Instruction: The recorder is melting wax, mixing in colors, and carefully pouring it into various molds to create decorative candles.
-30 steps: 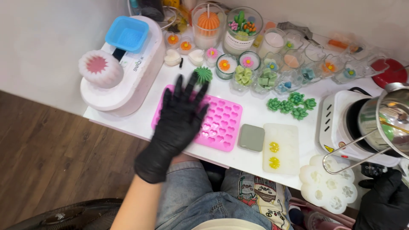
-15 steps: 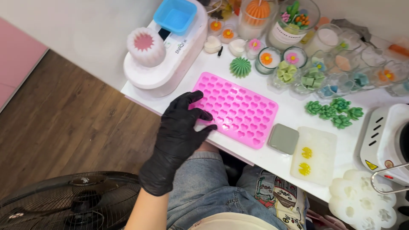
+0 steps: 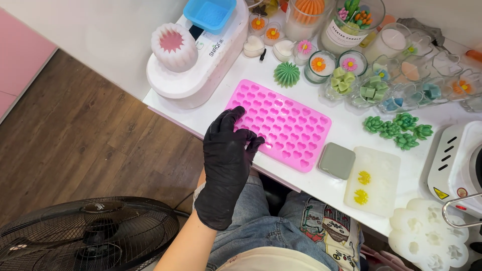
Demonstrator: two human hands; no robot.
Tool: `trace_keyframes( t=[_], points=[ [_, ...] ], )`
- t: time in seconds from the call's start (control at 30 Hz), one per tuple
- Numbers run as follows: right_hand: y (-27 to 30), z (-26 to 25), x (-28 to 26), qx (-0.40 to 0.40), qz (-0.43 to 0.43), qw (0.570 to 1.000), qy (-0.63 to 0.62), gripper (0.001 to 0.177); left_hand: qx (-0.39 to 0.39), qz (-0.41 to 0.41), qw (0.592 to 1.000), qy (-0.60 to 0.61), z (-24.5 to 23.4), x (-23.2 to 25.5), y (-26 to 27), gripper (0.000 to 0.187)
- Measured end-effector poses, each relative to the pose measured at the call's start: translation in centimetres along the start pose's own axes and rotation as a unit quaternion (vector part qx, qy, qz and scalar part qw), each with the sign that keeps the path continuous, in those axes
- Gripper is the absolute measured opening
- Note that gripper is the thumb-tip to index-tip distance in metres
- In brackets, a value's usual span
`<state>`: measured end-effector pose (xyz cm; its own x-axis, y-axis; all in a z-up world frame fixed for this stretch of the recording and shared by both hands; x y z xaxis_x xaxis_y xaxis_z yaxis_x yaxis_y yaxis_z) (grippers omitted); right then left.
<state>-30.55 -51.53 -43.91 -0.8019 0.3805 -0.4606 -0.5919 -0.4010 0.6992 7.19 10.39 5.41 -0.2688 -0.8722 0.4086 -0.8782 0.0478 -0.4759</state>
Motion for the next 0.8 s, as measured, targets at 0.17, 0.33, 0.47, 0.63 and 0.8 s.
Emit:
trace_keyframes(
  t=[0.17,0.33,0.47,0.63,0.8],
  points=[
    [0.7,-1.4,0.3,-0.008,0.090,0.714,0.694,0.055,0.011,0.020,0.999,-0.026,0.6,0.0,0.5,0.020],
    [0.8,-1.8,0.3,0.049,0.101,0.916,0.385,0.054,0.019,0.052,0.998,-0.035,1.8,0.0,1.1,0.025],
    [0.7,-2.0,0.5,0.041,0.109,0.784,0.609,0.055,0.010,0.057,0.998,0.004,1.2,-0.5,1.0,0.025],
    [0.6,-1.9,-0.1,0.085,0.035,0.911,0.402,0.053,-0.031,-0.002,0.987,0.159,1.1,-1.5,1.0,0.029],
    [0.8,-2.5,-0.2,0.131,-0.014,0.990,0.054,0.053,-0.052,-0.104,0.932,0.342,3.8,-4.5,1.5,0.027]
  ],
)
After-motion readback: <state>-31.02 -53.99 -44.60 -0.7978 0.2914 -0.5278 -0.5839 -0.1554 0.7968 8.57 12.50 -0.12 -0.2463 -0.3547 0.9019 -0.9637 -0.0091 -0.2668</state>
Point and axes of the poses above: each hand's wrist, its own y-axis away from the middle knuckle, its own z-axis out of the palm, x = y × z, the point moved 8 cm from there along -y, towards the middle knuckle, and after that the axes turned 11 degrees about -y, right-handed, at the moved point
